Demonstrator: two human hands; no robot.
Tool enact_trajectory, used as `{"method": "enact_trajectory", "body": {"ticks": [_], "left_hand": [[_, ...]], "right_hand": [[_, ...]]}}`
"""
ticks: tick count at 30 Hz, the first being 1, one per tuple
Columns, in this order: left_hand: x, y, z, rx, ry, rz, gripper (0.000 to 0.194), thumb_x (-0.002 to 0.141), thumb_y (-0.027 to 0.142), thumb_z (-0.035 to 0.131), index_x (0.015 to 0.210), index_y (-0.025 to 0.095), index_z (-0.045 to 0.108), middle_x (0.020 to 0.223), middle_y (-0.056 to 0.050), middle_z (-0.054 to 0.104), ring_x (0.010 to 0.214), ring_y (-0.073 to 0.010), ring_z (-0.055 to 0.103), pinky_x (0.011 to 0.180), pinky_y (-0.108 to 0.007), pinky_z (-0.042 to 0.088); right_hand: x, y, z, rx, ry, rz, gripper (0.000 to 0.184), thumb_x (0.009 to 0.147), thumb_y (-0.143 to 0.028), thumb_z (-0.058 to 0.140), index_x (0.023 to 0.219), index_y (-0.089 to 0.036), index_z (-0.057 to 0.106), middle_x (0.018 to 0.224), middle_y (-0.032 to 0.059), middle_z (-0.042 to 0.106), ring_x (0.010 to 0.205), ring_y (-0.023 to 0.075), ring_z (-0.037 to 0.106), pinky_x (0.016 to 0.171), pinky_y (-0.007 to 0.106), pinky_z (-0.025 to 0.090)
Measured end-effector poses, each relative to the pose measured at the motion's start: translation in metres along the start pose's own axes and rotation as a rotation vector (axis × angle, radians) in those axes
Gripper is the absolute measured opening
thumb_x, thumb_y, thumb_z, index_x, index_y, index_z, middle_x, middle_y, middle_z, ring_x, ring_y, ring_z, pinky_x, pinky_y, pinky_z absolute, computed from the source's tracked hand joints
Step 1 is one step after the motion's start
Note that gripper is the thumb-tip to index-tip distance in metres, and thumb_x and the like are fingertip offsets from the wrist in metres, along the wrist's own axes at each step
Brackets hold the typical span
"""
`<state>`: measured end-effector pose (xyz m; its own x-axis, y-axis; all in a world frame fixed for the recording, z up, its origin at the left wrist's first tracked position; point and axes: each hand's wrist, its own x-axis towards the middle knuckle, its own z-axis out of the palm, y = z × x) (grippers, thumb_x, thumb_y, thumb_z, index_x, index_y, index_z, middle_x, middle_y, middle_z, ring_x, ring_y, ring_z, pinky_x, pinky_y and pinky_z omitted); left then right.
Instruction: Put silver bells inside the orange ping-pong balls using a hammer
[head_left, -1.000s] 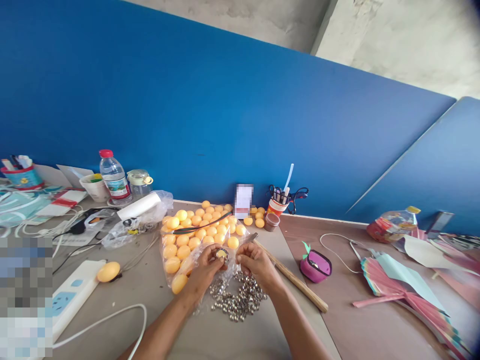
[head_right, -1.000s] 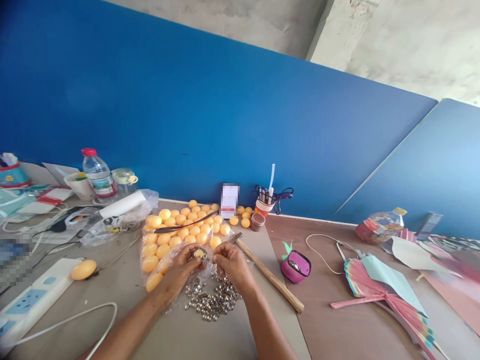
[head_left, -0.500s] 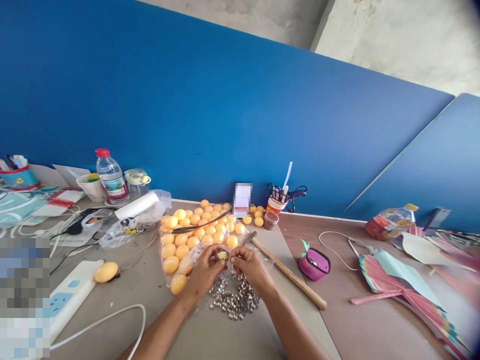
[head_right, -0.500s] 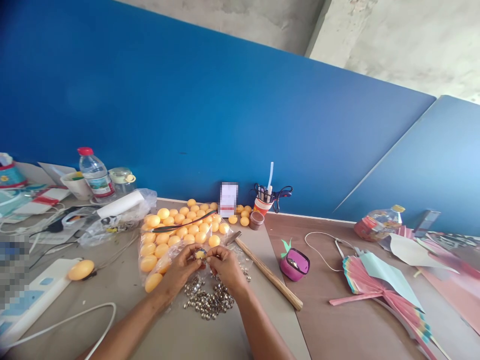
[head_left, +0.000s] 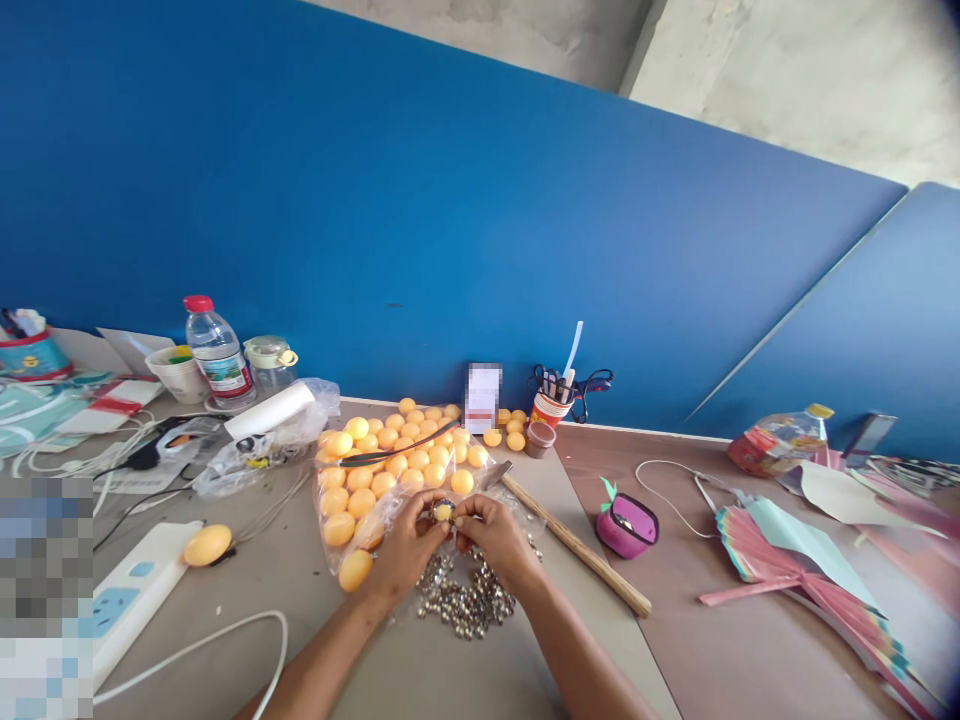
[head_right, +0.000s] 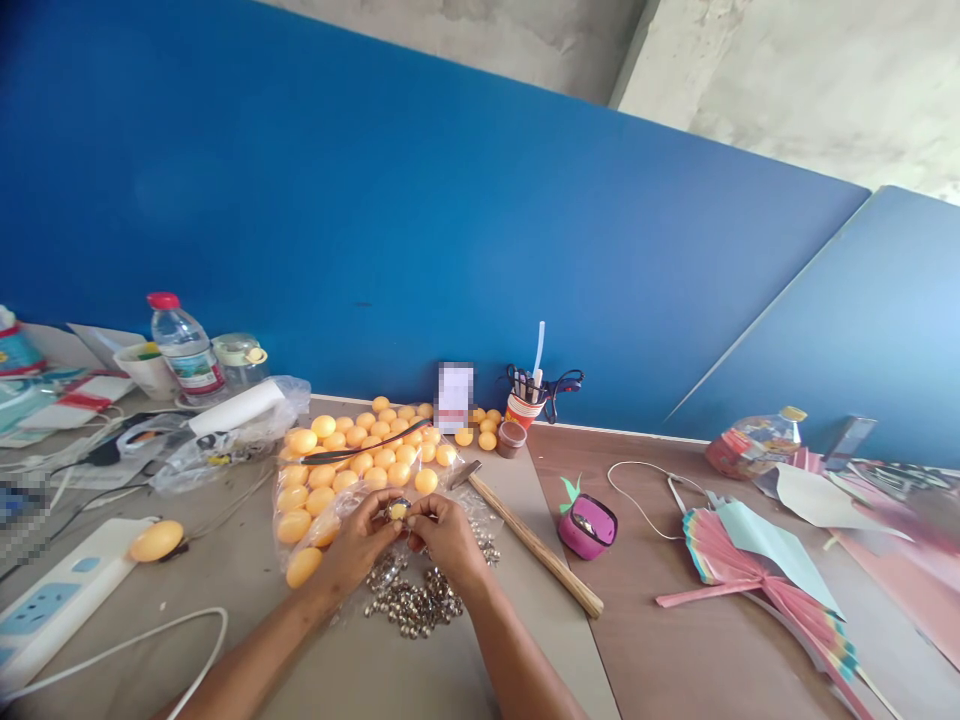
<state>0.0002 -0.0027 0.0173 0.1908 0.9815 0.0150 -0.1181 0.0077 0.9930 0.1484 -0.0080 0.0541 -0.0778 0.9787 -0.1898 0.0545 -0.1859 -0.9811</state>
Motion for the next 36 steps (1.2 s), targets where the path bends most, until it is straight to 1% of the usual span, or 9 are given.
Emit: {"method": "enact_trajectory", "body": {"ticks": [7, 13, 19, 22, 24, 27, 30, 32, 36], "left_hand": [[-0.001, -0.003, 0.002, 0.087, 0.072, 0.007, 0.04, 0.071, 0.03, 0.069, 0.109, 0.021, 0.063, 0.098, -0.005, 0.069, 0.085, -0.0215, 0.064, 0.08, -0.035, 0.051], [-0.004, -0.004, 0.003, 0.123, 0.054, 0.032, 0.037, 0.073, 0.028, 0.067, 0.11, 0.022, 0.062, 0.098, -0.005, 0.068, 0.084, -0.0207, 0.063, 0.079, -0.033, 0.05], [-0.004, 0.005, 0.004, 0.058, 0.057, 0.021, 0.034, 0.074, 0.03, 0.067, 0.106, 0.021, 0.062, 0.101, -0.005, 0.067, 0.093, -0.022, 0.062, 0.086, -0.034, 0.049], [-0.004, 0.01, 0.006, -0.067, 0.05, -0.026, 0.035, 0.072, 0.032, 0.069, 0.104, 0.02, 0.061, 0.097, -0.004, 0.064, 0.085, -0.0196, 0.062, 0.082, -0.034, 0.05], [-0.004, 0.011, 0.007, -0.164, 0.066, -0.056, 0.038, 0.07, 0.034, 0.071, 0.104, 0.021, 0.06, 0.098, -0.003, 0.062, 0.082, -0.0181, 0.062, 0.08, -0.034, 0.052], [-0.003, 0.011, 0.007, -0.224, 0.098, -0.078, 0.04, 0.069, 0.035, 0.073, 0.104, 0.021, 0.059, 0.101, -0.003, 0.061, 0.082, -0.0172, 0.062, 0.08, -0.034, 0.052], [-0.003, 0.009, 0.006, -0.224, 0.103, -0.085, 0.04, 0.068, 0.035, 0.074, 0.102, 0.022, 0.059, 0.094, -0.001, 0.061, 0.077, -0.0158, 0.062, 0.078, -0.033, 0.052], [-0.003, 0.009, 0.006, -0.213, 0.109, -0.078, 0.038, 0.068, 0.034, 0.074, 0.101, 0.022, 0.059, 0.091, 0.0, 0.061, 0.074, -0.015, 0.062, 0.076, -0.032, 0.052], [-0.002, 0.012, 0.005, -0.175, 0.105, -0.061, 0.037, 0.067, 0.035, 0.073, 0.098, 0.022, 0.058, 0.088, 0.001, 0.06, 0.072, -0.0144, 0.061, 0.072, -0.03, 0.052]], "right_hand": [[0.001, 0.002, 0.004, 0.021, 0.051, -0.007, 0.006, 0.062, -0.023, 0.056, 0.066, -0.018, 0.055, 0.044, -0.0051, 0.054, 0.044, 0.0107, 0.047, 0.05, 0.024, 0.037], [0.001, 0.005, 0.007, 0.021, 0.101, -0.02, 0.011, 0.061, -0.022, 0.058, 0.063, -0.021, 0.047, 0.042, -0.0065, 0.052, 0.042, 0.0106, 0.046, 0.047, 0.023, 0.034], [0.009, 0.011, -0.003, 0.185, -0.042, 0.022, 0.024, 0.061, -0.032, 0.068, 0.066, -0.02, 0.049, 0.044, -0.0064, 0.052, 0.042, 0.009, 0.044, 0.047, 0.022, 0.03], [0.011, 0.006, -0.018, 0.293, -0.095, 0.027, 0.027, 0.06, -0.034, 0.071, 0.071, -0.02, 0.051, 0.044, -0.0096, 0.046, 0.04, 0.0067, 0.038, 0.045, 0.021, 0.024], [0.01, 0.001, -0.029, 0.287, -0.151, 0.014, 0.026, 0.06, -0.032, 0.072, 0.071, -0.019, 0.052, 0.045, -0.0107, 0.042, 0.04, 0.0053, 0.034, 0.044, 0.02, 0.021], [0.006, -0.005, -0.042, 0.1, -0.282, 0.02, 0.017, 0.062, -0.028, 0.069, 0.07, -0.018, 0.057, 0.05, -0.0086, 0.046, 0.043, 0.0054, 0.033, 0.045, 0.021, 0.022], [0.002, -0.009, -0.047, -0.29, -0.363, -0.014, 0.006, 0.065, -0.019, 0.062, 0.07, -0.018, 0.065, 0.06, -0.0043, 0.058, 0.053, 0.0086, 0.045, 0.052, 0.022, 0.033], [-0.001, -0.011, -0.044, -0.548, -0.393, -0.041, 0.014, 0.065, -0.015, 0.06, 0.073, -0.019, 0.07, 0.07, -0.0026, 0.066, 0.064, 0.0114, 0.054, 0.06, 0.022, 0.038], [-0.008, -0.014, -0.031, -0.945, -0.404, -0.097, 0.025, 0.065, -0.016, 0.062, 0.085, -0.022, 0.074, 0.083, -0.0001, 0.071, 0.073, 0.0147, 0.059, 0.063, 0.023, 0.038]]}}
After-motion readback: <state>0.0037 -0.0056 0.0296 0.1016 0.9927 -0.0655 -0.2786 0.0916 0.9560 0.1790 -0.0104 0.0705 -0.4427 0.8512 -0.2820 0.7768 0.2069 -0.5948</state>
